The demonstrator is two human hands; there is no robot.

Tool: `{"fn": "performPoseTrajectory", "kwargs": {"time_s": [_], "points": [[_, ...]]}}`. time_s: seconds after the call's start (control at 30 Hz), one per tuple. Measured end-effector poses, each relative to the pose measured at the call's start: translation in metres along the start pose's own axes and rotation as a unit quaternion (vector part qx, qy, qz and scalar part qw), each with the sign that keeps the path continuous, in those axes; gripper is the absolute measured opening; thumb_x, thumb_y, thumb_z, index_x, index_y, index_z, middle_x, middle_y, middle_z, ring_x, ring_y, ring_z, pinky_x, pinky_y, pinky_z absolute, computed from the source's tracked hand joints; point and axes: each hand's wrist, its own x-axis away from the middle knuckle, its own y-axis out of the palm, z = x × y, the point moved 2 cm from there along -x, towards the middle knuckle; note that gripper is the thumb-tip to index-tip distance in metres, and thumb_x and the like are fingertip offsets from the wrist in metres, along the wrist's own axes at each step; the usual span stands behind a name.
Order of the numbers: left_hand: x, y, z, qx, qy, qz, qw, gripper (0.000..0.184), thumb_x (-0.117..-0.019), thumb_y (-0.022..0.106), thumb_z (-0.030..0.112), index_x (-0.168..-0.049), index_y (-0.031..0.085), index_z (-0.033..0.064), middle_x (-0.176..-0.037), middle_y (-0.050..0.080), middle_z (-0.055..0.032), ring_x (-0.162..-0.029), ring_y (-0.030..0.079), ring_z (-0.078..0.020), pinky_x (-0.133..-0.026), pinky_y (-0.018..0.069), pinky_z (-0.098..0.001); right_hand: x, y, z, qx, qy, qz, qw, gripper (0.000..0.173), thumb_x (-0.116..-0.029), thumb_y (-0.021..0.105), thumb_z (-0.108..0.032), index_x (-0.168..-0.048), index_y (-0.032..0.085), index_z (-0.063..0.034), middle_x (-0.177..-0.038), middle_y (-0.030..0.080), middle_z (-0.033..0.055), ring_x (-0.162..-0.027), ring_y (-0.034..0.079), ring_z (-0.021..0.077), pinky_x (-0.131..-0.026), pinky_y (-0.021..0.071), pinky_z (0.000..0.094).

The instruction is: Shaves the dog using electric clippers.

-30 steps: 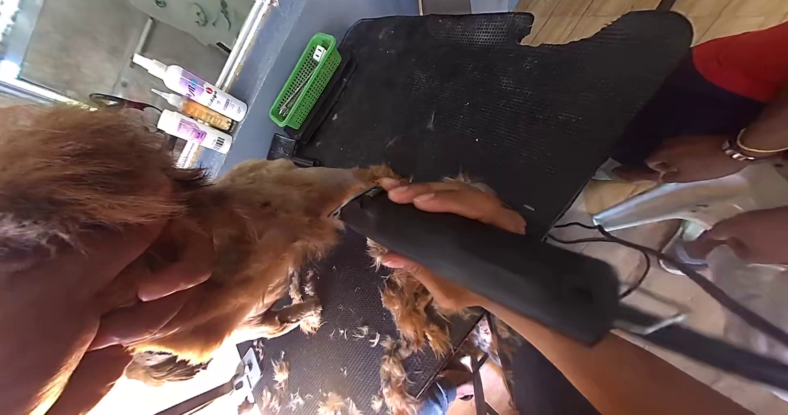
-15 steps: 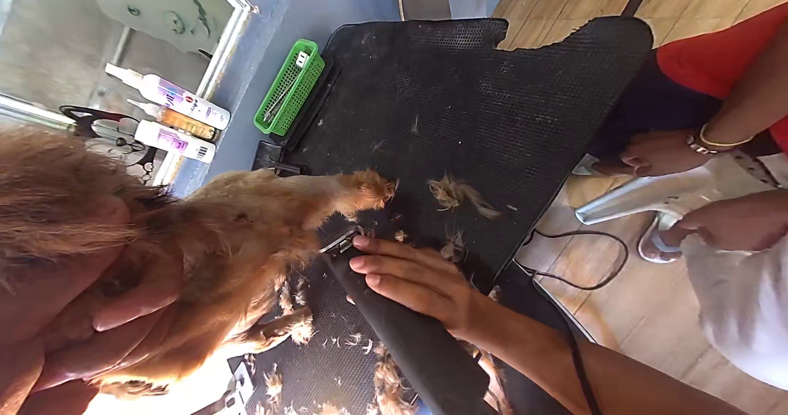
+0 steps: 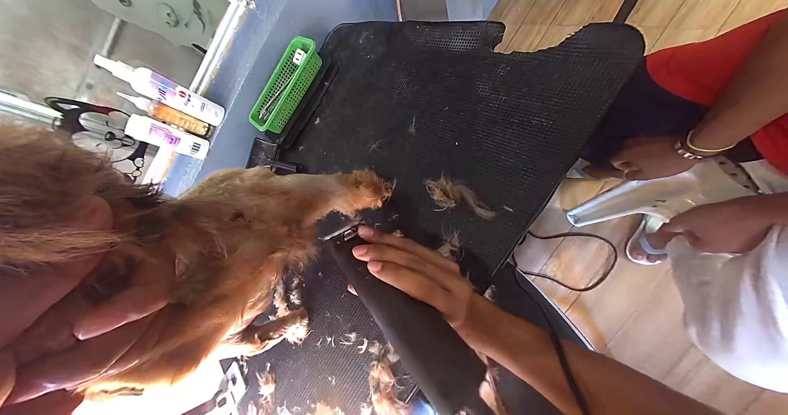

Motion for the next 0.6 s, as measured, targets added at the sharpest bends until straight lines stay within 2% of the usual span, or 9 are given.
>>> {"fn": "performPoseTrajectory", "kwargs": {"time_s": [0.03, 0.13, 0.27, 0.3, 0.4, 0.43, 0.47, 0.5, 0.6], "points": [[0.001, 0.004, 0.003, 0.007, -0.014, 0.008, 1.000, 0.036, -0.1034, 0.033, 0.022, -0.073, 0.053, 0.0228, -0.062, 0.047, 0.0139, -0.055, 0.045, 0.0077, -0.054, 0.0366, -0.0069, -0.009, -0.003, 0.002, -0.017, -0.015, 0.001, 1.000, 0.027, -0.0927, 0.075, -0.008, -0.115, 0.062, 0.0001, -0.123, 0.070, 0.0176, -0.130, 0.061, 0.0336, -0.110, 0.0532, 0.0463], [-0.007, 0.057, 0.023, 0.009, -0.052, 0.174, 0.983, 0.050, -0.1037, 0.013, 0.006, -0.066, 0.043, 0.0183, -0.050, 0.045, 0.0121, -0.044, 0.040, 0.0091, -0.046, 0.0340, -0.0034, -0.031, -0.002, 0.020, -0.062, -0.028, -0.026, 0.997, 0.018, -0.1015, 0.057, -0.005, -0.116, 0.064, 0.0025, -0.125, 0.069, 0.0214, -0.133, 0.057, 0.0357, -0.115, 0.0466, 0.0463], [-0.004, 0.021, 0.007, 0.002, -0.016, 0.096, 0.995, 0.046, -0.1036, 0.023, 0.021, -0.066, 0.049, 0.0244, -0.054, 0.046, 0.0137, -0.048, 0.043, 0.0077, -0.050, 0.0359, -0.0063, -0.038, -0.009, 0.038, -0.047, -0.008, -0.140, 0.989, 0.023, -0.0953, 0.062, -0.003, -0.115, 0.070, 0.0061, -0.123, 0.071, 0.0204, -0.133, 0.058, 0.0356, -0.117, 0.0445, 0.0449], [-0.004, 0.023, 0.009, -0.003, -0.030, 0.094, 0.995, 0.046, -0.1019, 0.022, 0.016, -0.066, 0.049, 0.0225, -0.053, 0.047, 0.0128, -0.048, 0.044, 0.0080, -0.049, 0.0367, -0.0051, -0.037, -0.014, 0.036, -0.050, 0.008, -0.159, 0.986, 0.024, -0.0935, 0.064, -0.004, -0.114, 0.070, 0.0063, -0.122, 0.071, 0.0192, -0.132, 0.059, 0.0337, -0.116, 0.0446, 0.0430], [-0.012, 0.053, 0.019, -0.082, -0.083, 0.230, 0.966, 0.039, -0.0999, 0.028, -0.009, -0.067, 0.037, 0.0099, -0.052, 0.035, 0.0044, -0.043, 0.032, 0.0043, -0.044, 0.0291, -0.0043, -0.032, -0.032, 0.035, -0.107, 0.051, -0.155, 0.981, 0.028, -0.0973, 0.063, -0.017, -0.115, 0.067, 0.0052, -0.122, 0.070, 0.0187, -0.130, 0.060, 0.0303, -0.115, 0.0462, 0.0439], [-0.013, 0.037, 0.014, -0.056, -0.073, 0.177, 0.980, 0.038, -0.1010, 0.033, -0.007, -0.069, 0.045, 0.0085, -0.054, 0.042, 0.0052, -0.046, 0.038, 0.0039, -0.048, 0.0356, -0.0059, -0.032, -0.038, 0.035, -0.115, 0.058, -0.149, 0.980, 0.032, -0.0996, 0.060, -0.023, -0.118, 0.065, 0.0030, -0.125, 0.069, 0.0170, -0.132, 0.059, 0.0279, -0.116, 0.0451, 0.0432], [-0.014, 0.013, 0.010, -0.029, -0.048, 0.066, 0.996, 0.032, -0.1026, 0.039, 0.001, -0.078, 0.057, 0.0094, -0.062, 0.052, 0.0065, -0.053, 0.049, 0.0030, -0.055, 0.0442, -0.0088, -0.036, -0.041, 0.036, -0.121, 0.055, -0.141, 0.981, 0.033, -0.1012, 0.059, -0.024, -0.121, 0.064, 0.0023, -0.127, 0.067, 0.0170, -0.133, 0.058, 0.0284, -0.117, 0.0448, 0.0443], [-0.017, -0.003, 0.006, -0.018, -0.016, -0.012, 1.000, 0.027, -0.1036, 0.044, 0.008, -0.084, 0.063, 0.0105, -0.066, 0.056, 0.0067, -0.059, 0.055, 0.0014, -0.060, 0.0481, -0.0115, -0.051, -0.039, 0.037, -0.135, 0.029, -0.118, 0.983, 0.033, -0.1007, 0.062, -0.019, -0.121, 0.064, 0.0066, -0.125, 0.069, 0.0221, -0.130, 0.060, 0.0350, -0.115, 0.0477, 0.0505], [-0.015, -0.017, 0.002, -0.048, 0.035, -0.065, 0.996, 0.021, -0.0985, 0.056, 0.016, -0.081, 0.067, 0.0153, -0.069, 0.062, 0.0054, -0.068, 0.062, -0.0031, -0.069, 0.0511, -0.0164, -0.087, -0.026, 0.046, -0.162, 0.001, -0.114, 0.980, 0.041, -0.0865, 0.077, -0.007, -0.120, 0.063, 0.0131, -0.122, 0.069, 0.0267, -0.124, 0.064, 0.0395, -0.111, 0.0519, 0.0548]]}}
